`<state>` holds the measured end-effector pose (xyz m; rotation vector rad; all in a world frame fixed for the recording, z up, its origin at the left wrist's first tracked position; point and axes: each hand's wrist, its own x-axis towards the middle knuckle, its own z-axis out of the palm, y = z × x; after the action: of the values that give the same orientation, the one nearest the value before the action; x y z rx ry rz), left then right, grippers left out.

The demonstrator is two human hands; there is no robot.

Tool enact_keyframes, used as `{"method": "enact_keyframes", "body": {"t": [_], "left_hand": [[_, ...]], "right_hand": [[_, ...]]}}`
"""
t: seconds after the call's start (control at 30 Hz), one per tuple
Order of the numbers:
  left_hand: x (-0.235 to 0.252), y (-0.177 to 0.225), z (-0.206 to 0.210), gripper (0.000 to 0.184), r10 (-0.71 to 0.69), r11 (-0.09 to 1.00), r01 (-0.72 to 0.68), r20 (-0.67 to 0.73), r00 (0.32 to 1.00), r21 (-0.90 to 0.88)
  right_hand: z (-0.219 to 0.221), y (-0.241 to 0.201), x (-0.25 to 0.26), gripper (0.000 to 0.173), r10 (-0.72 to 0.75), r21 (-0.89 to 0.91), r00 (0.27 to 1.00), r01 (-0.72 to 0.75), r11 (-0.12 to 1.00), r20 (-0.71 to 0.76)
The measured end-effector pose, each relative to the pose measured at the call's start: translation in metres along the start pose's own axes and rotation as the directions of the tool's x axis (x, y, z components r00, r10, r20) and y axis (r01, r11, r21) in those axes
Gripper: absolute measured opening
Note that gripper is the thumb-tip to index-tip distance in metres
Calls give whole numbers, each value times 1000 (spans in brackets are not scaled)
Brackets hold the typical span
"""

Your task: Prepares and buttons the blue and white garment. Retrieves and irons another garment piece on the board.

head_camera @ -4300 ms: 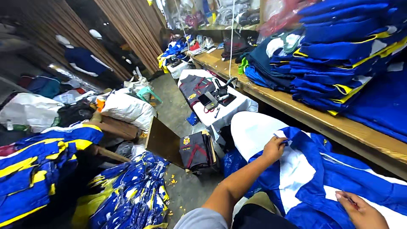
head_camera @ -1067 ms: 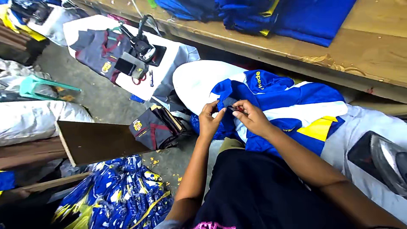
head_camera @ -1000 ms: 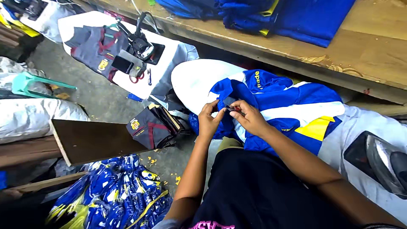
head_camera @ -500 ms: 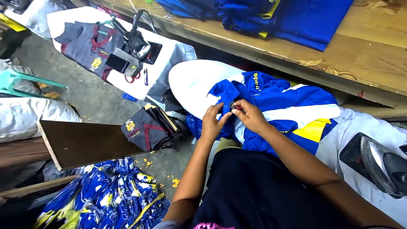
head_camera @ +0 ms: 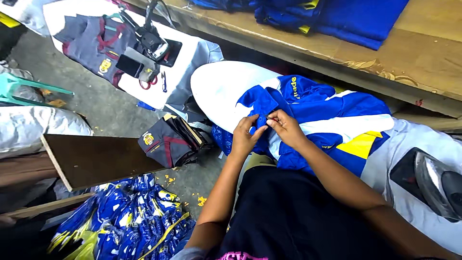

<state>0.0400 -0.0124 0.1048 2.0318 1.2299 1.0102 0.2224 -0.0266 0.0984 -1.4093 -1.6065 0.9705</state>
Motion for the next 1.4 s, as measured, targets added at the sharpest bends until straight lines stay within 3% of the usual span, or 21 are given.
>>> {"method": "enact_keyframes", "body": {"t": [0.23, 0.4, 0.57, 0.67, 1.07, 1.17, 1.23, 1.4], "left_hand": [[-1, -4, -2, 38, 13, 1000, -13, -19, 1000, -3], [-7, -4, 1, 41, -75, 997, 76, 18, 997, -31], [1, 8, -12, 39, -61, 995, 61, 1, 998, -84], [2, 13, -16, 39, -59, 992, 61, 20, 998, -108], [2, 17, -9, 40, -20, 987, 24, 29, 999, -161], [5, 16, -7, 41, -63, 980, 62, 1, 998, -189], [8, 15, -7, 41, -82, 976, 77, -16, 996, -204], [19, 14, -19, 38, -184, 966, 172, -43, 982, -192]], "right_hand": [[4, -1, -1, 24, 23, -7, 1000, -23, 1000, -7], [0, -5, -11, 30, -27, 3, 998, 27, 1000, 59], [5, -11, -4, 35, -137, -72, 984, 129, 989, -115], [8, -7, -6, 34, -194, -127, 975, 180, 975, -109], [-13, 9, -31, 39, -256, 126, 931, 295, 947, -259], [-20, 15, -46, 44, -194, 91, 926, 234, 968, -323], [-26, 28, -66, 47, -132, -79, 940, 113, 990, -315], [-34, 66, -110, 38, 33, -382, 990, -82, 921, -134]]}}
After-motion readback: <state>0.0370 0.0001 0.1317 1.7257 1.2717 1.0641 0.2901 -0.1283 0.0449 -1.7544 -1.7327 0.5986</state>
